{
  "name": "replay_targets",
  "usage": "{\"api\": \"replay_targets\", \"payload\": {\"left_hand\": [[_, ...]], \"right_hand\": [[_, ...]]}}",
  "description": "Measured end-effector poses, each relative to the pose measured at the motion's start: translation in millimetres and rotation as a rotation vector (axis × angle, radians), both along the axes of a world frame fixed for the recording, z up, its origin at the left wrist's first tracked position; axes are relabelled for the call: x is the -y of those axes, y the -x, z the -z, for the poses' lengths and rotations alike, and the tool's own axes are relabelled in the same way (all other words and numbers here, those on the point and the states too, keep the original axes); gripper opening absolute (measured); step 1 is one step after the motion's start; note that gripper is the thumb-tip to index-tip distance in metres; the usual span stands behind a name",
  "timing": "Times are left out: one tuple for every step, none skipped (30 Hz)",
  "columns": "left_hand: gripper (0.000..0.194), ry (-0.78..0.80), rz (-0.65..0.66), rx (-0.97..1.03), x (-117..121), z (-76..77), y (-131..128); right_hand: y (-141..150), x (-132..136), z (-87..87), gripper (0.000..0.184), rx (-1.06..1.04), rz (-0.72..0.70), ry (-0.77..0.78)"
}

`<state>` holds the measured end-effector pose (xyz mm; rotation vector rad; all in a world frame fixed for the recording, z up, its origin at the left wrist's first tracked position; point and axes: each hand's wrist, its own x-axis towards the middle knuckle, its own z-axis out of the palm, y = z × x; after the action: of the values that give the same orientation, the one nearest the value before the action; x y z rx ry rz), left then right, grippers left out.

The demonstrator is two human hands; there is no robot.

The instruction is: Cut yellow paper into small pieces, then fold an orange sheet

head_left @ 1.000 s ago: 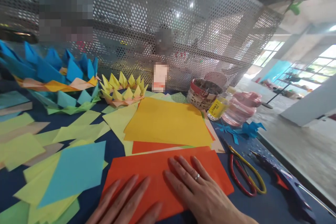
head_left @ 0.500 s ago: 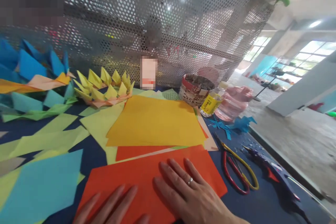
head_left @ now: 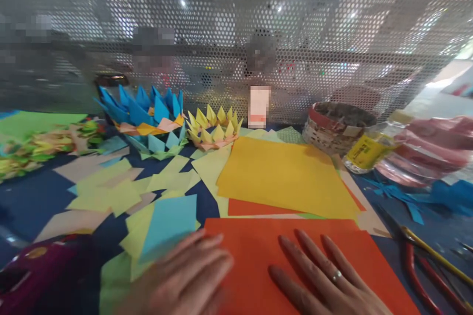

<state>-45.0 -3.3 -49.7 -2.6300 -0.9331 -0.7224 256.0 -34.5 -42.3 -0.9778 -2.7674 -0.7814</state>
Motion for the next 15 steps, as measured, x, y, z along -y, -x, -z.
{"api": "replay_targets", "payload": {"left_hand": [[0.025,-0.046,-0.077,0.012,-7.0,-6.5,9.0],[0.026,-0.080,-0.131,-0.002,-14.7,-12.3,18.3],[0.029,-0.063,-0.249,-0.047,-22.7,-17.1,27.5],[0.036,-0.042,-0.317,-0.131,-30.6,-20.7,36.0],[0.041,-0.043,-0.388,-0.173,-38.0,-23.1,43.6],[0.042,-0.066,-0.430,-0.188,-44.5,-24.3,49.9],[0.043,-0.060,-0.438,-0.208,-49.8,-24.5,55.0],[0.047,-0.039,-0.440,-0.219,-54.0,-24.0,58.7],[0.050,-0.002,-0.446,-0.219,-57.1,-23.2,61.0],[0.053,0.066,-0.456,-0.217,-59.3,-22.4,62.2],[0.055,0.158,-0.480,-0.213,-60.8,-22.0,62.2],[0.055,0.266,-0.517,-0.204,-61.9,-22.1,61.4],[0.055,0.384,-0.553,-0.195,-62.6,-23.0,59.9],[0.056,0.494,-0.590,-0.183,-63.3,-24.4,58.0],[0.057,0.591,-0.621,-0.165,-63.8,-26.3,56.0]], "right_hand": [[0.6,-0.8,0.6,0.057,0.002,0.001,-0.012],[1.2,-1.3,1.2,0.057,0.000,-0.003,-0.020],[1.6,-1.6,1.6,0.056,0.003,-0.002,-0.024],[1.9,-1.5,1.9,0.055,0.004,-0.004,-0.030],[1.9,-1.2,2.0,0.054,0.009,-0.004,-0.028],[1.6,-0.5,1.9,0.054,0.014,-0.003,-0.022],[1.2,0.4,1.6,0.054,0.014,-0.005,-0.015],[0.6,1.4,1.1,0.055,0.008,-0.004,-0.004],[0.0,2.6,0.6,0.056,-0.005,0.002,0.014],[-0.6,3.7,0.0,0.057,-0.025,0.010,0.036],[-1.0,4.7,-0.6,0.057,-0.041,0.023,0.062],[-1.2,5.5,-1.4,0.057,-0.052,0.034,0.086],[-1.3,6.1,-2.1,0.056,-0.047,0.047,0.106],[-1.2,6.5,-3.0,0.055,-0.028,0.056,0.110],[-0.9,6.8,-3.8,0.053,0.003,0.059,0.104]]}}
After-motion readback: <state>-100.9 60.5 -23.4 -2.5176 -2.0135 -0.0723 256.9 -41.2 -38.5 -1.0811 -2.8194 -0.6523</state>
